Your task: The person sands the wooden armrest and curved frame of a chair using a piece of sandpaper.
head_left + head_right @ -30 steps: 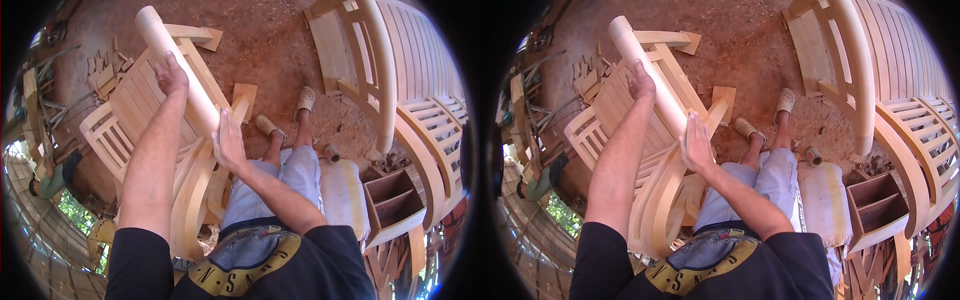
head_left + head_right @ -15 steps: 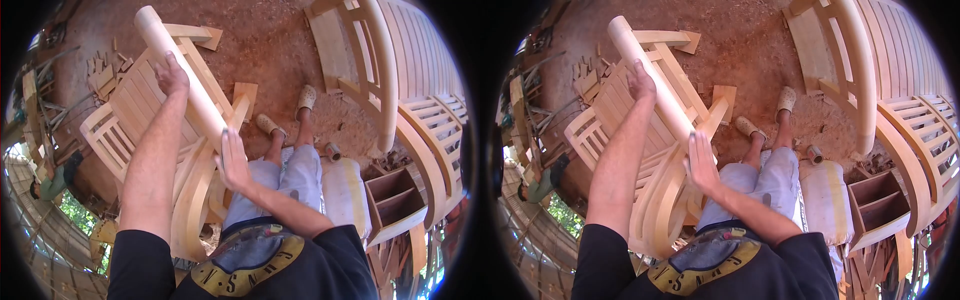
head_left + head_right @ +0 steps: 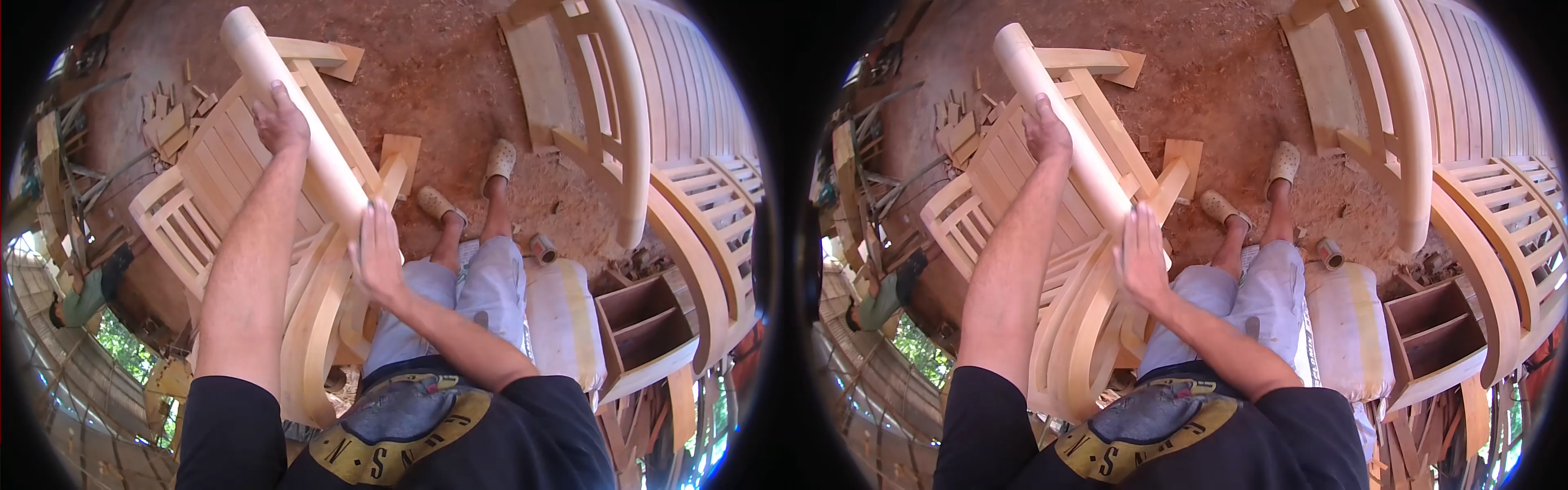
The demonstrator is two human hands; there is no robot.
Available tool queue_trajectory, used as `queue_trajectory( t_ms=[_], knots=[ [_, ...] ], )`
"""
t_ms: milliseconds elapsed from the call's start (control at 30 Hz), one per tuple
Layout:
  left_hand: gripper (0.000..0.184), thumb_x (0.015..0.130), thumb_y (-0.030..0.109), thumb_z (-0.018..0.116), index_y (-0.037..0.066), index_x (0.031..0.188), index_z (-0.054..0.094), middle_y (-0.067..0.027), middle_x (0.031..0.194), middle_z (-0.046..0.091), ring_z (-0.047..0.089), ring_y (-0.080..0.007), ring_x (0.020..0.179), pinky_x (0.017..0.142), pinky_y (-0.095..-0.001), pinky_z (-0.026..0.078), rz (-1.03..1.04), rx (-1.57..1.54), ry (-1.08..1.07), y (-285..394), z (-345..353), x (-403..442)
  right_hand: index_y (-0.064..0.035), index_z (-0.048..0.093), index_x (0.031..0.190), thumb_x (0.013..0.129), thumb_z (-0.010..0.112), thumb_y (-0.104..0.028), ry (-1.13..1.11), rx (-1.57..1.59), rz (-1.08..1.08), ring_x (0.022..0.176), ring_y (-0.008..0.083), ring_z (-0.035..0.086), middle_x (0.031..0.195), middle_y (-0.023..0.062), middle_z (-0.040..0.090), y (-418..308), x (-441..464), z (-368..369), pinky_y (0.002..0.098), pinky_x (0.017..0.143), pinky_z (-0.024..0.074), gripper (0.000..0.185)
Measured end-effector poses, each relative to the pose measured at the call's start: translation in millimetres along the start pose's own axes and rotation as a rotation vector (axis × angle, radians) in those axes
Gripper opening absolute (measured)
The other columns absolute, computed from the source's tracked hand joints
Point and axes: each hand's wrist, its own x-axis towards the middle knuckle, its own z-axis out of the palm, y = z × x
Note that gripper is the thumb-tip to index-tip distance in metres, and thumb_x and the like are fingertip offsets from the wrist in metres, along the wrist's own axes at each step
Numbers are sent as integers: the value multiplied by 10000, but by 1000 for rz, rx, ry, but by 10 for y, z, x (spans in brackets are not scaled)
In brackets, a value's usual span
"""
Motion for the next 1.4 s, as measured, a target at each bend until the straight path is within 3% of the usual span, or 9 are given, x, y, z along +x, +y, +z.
queue_trajectory(
  t_ms=[133,233,467,667,800,900,1000,1200,1400],
  knots=[
    [814,996,626,455,-68,1418,507,-314,1416,553,522,-460,1324,1138,-523,383,5,6,6,-28,8,28,163,281,1531,940,622,-86,29,118,73,1489,565,278,1566,415,304,9,367,-13,611,1238,246,727],
    [811,996,625,458,-65,1417,511,-310,1414,555,519,-458,1327,1139,-522,382,16,-5,16,2,17,-1,163,277,1530,981,578,-133,-60,-127,-41,1485,533,310,1569,398,315,83,-351,-80,570,1248,259,692],
    [810,998,630,456,-61,1417,515,-305,1423,548,511,-450,1336,1147,-515,375,14,-15,18,-50,32,29,171,272,1533,956,600,-63,29,160,126,1468,571,316,1563,403,330,86,332,-6,597,1243,256,704],
    [814,998,633,455,-60,1421,511,-305,1422,548,512,-451,1336,1149,-512,374,-21,0,-13,7,-12,13,159,254,1542,1018,541,-126,-64,-75,-58,1495,533,293,1590,398,290,25,-486,-210,538,1259,252,662],
    [822,997,637,453,-66,1418,508,-305,1414,553,513,-454,1332,1145,-512,376,13,-18,27,-13,19,-2,139,243,1562,966,611,-84,10,192,188,1501,561,264,1586,395,300,145,165,14,589,1257,222,734],
    [824,995,639,453,-66,1418,510,-304,1413,554,515,-456,1329,1142,-512,379,8,-12,7,-38,14,4,148,245,1554,984,594,-117,11,34,-35,1504,538,274,1584,395,300,109,-236,-102,562,1261,233,719],
    [826,994,638,456,-66,1421,509,-308,1414,553,514,-460,1330,1141,-511,380,5,-20,-6,-17,2,7,160,239,1548,981,602,-119,-124,-75,-19,1506,537,269,1587,394,294,113,-686,-228,559,1260,241,729],
    [819,995,626,458,-89,1390,520,-317,1400,558,521,-457,1323,1139,-514,383,21,-6,5,-27,11,15,151,236,1556,967,616,-95,-50,139,143,1525,551,218,1603,388,274,163,-46,-78,592,1260,211,743],
    [819,999,618,457,-93,1402,512,-315,1395,564,525,-454,1320,1139,-516,382,19,-16,9,-1,5,-14,156,227,1557,971,608,-89,-42,51,22,1510,560,246,1605,391,269,188,-535,-114,596,1256,213,742]
  ],
)
